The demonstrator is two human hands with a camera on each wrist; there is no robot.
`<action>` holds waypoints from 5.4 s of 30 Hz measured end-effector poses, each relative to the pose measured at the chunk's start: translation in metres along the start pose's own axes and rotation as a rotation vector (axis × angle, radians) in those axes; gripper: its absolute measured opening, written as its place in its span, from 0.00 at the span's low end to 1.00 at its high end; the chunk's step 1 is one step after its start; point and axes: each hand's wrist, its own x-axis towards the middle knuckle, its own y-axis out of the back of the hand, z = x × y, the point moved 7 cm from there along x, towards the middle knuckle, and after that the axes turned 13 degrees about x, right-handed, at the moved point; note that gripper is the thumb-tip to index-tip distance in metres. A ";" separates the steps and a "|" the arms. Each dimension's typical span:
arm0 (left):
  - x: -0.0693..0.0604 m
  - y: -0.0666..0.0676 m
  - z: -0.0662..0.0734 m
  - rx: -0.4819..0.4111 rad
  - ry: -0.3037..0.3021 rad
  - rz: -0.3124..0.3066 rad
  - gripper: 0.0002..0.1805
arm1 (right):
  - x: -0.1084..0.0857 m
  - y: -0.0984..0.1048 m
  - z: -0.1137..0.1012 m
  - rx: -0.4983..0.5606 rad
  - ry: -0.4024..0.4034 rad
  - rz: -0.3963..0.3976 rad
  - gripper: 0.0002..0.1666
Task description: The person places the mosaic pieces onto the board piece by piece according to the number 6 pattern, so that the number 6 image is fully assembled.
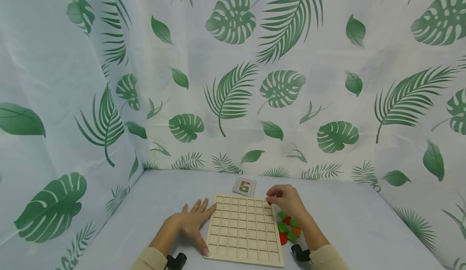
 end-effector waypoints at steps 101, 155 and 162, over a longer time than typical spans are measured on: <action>0.003 -0.002 -0.003 0.033 0.031 -0.008 0.77 | 0.004 -0.019 -0.033 -0.065 0.087 -0.152 0.14; 0.005 -0.004 -0.004 0.014 -0.004 0.016 0.78 | -0.046 0.067 0.050 -0.135 -0.358 -0.374 0.10; 0.001 -0.002 -0.002 0.016 -0.002 0.001 0.78 | -0.044 0.065 0.058 -0.214 -0.436 -0.291 0.15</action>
